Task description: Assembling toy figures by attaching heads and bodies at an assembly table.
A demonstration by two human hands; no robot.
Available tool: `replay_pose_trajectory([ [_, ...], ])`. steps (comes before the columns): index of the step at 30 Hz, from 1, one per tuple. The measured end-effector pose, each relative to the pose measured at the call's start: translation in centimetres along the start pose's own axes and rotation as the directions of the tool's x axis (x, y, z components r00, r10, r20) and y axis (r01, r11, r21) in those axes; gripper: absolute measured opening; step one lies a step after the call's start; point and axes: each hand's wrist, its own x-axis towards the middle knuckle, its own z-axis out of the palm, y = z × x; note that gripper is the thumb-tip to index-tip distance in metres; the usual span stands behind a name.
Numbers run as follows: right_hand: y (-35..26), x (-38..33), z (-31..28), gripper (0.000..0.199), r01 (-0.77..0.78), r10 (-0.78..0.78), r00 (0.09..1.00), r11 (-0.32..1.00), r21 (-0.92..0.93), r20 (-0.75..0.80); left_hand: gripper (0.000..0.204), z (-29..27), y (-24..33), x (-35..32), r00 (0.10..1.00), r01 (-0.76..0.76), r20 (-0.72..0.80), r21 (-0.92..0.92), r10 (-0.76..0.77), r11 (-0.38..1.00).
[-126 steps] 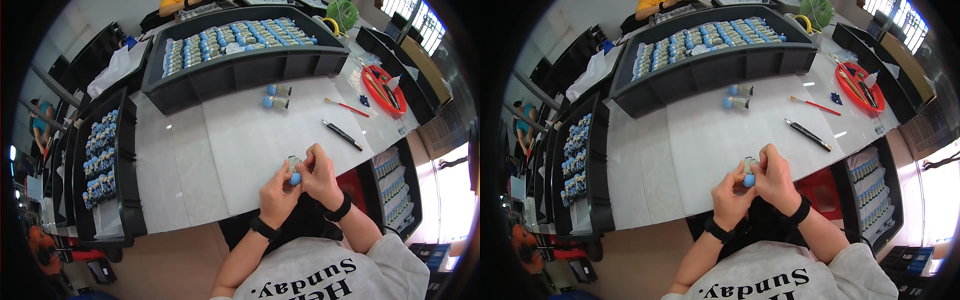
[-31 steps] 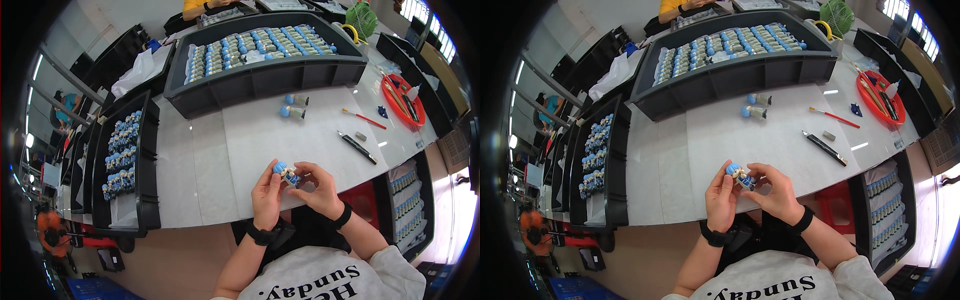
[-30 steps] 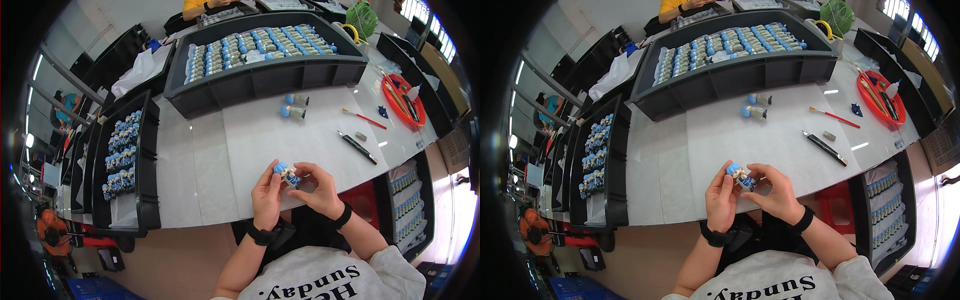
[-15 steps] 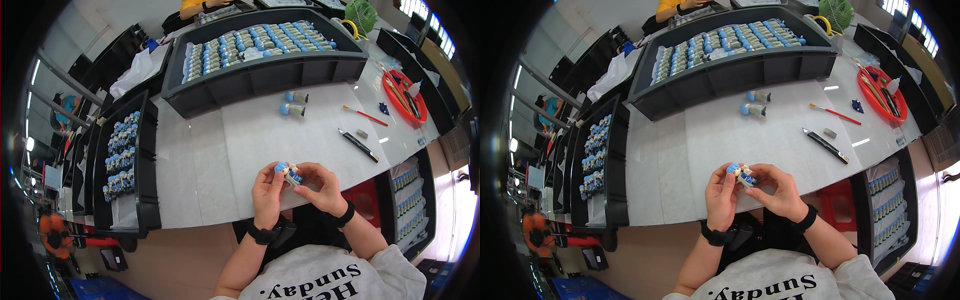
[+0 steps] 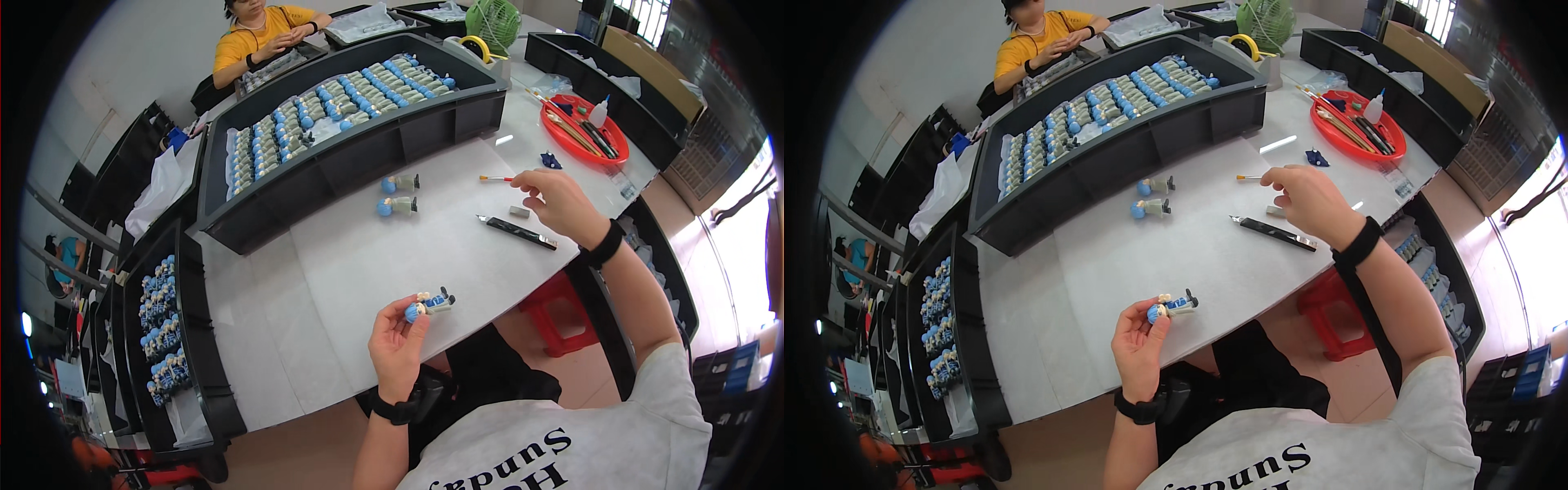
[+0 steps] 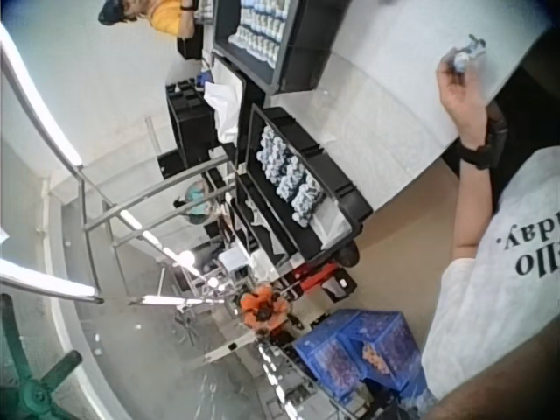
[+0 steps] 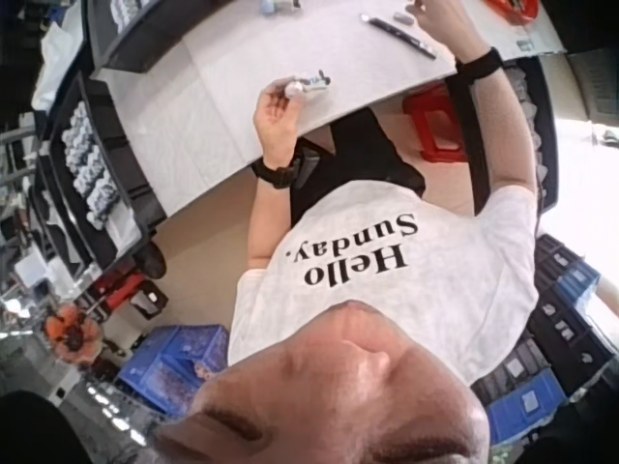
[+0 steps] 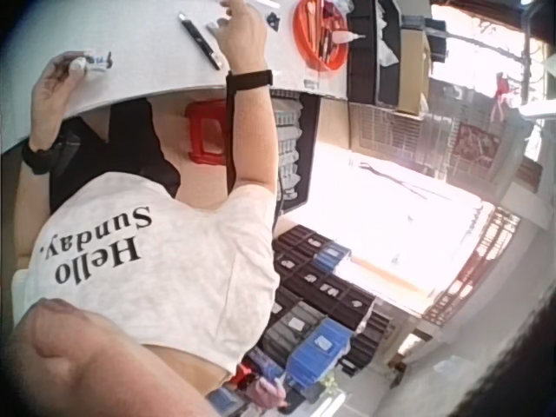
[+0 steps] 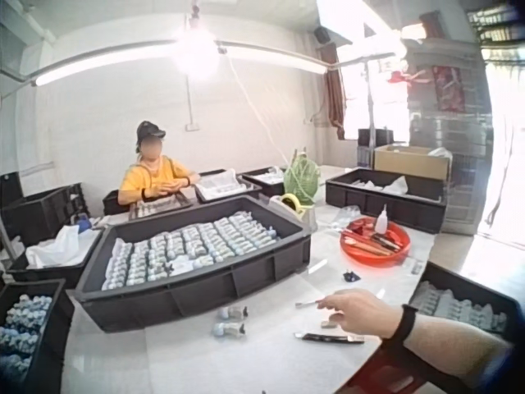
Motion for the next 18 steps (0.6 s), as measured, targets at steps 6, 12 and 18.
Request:
replay_pose_trajectory([
  [6,3.0,0.4,2.8,0.025,-0.058,0.086,0.972,0.990,-0.130,0.217,0.026,0.2,-0.2,-0.4,1.000,-0.009,-0.030,0.001,0.009,1.000],
  [12,-2.4,-1.5,3.1,0.020,-0.057,0.098,0.991,0.922,0.383,-0.089,0.031,0.2,-0.5,-0.3,0.999,0.048,-0.007,0.045,-0.048,0.998],
  [18,-7.9,-5.3,6.9,0.015,-0.149,0.114,0.989,0.696,0.702,0.097,0.031,0.3,-1.0,-0.6,0.999,0.027,-0.022,0.087,-0.025,0.996],
])
